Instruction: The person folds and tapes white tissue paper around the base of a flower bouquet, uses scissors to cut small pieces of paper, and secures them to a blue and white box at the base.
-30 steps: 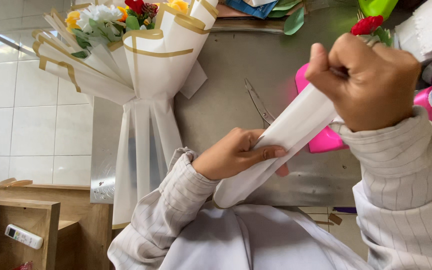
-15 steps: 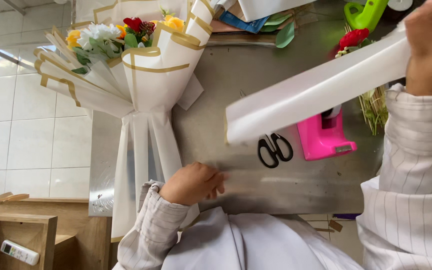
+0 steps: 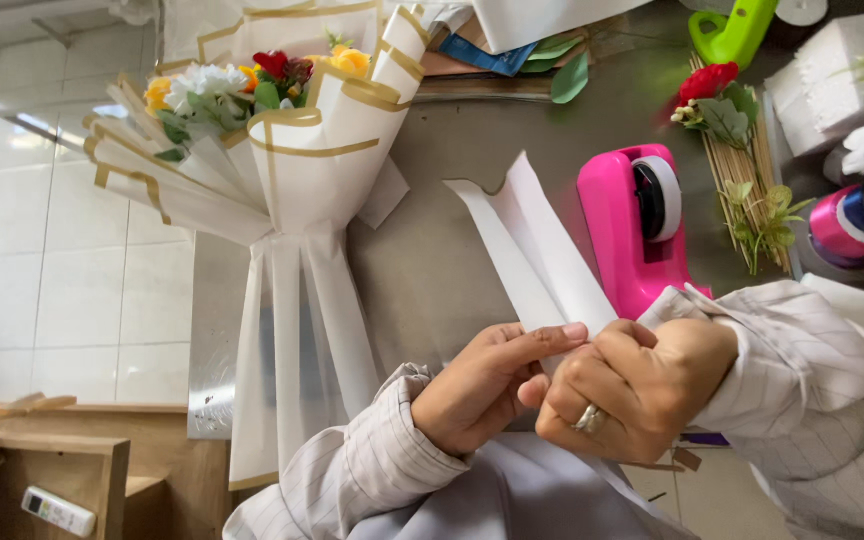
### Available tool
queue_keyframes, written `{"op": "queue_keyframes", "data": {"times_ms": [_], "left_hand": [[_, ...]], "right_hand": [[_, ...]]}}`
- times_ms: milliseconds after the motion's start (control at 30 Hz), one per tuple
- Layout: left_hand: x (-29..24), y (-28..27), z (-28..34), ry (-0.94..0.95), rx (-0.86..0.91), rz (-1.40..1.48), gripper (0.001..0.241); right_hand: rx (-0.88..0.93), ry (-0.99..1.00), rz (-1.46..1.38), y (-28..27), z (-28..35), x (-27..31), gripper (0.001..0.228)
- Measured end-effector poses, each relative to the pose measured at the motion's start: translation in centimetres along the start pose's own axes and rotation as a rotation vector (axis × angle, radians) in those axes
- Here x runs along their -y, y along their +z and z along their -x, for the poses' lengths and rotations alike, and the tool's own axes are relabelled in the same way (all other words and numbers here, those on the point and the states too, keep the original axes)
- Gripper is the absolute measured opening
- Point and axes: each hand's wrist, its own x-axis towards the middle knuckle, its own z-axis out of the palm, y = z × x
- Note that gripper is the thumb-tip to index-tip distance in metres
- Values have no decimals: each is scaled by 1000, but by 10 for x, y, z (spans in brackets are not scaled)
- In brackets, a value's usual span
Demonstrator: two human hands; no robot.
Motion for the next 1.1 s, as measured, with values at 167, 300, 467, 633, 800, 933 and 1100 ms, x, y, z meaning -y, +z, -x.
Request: {"op": "queue_keyframes", "data": {"times_ms": [167, 300, 467, 633, 800, 933, 1100], "left_hand": [[14, -3, -18, 6, -143, -30, 48], [24, -13, -37, 423, -345, -142, 21], [39, -56, -69, 635, -528, -257, 29], [54, -82, -84, 610, -545, -332, 32], [62, -80, -91, 607, -518, -354, 30], [67, -93, -93, 621, -518, -349, 31], [63, -83, -92, 633, -519, -351, 30]], "right_hand": [[7, -22, 41, -3, 12, 13, 44], [153, 337, 9, -12, 23, 42, 31], [-70, 1247, 135, 9, 107, 127, 11], [326, 1839, 201, 12, 171, 194, 25], [267, 1906, 66, 8, 173, 186, 23], [219, 2014, 14, 13, 179, 187, 24], [67, 2084, -156, 0, 177, 182, 28]]}}
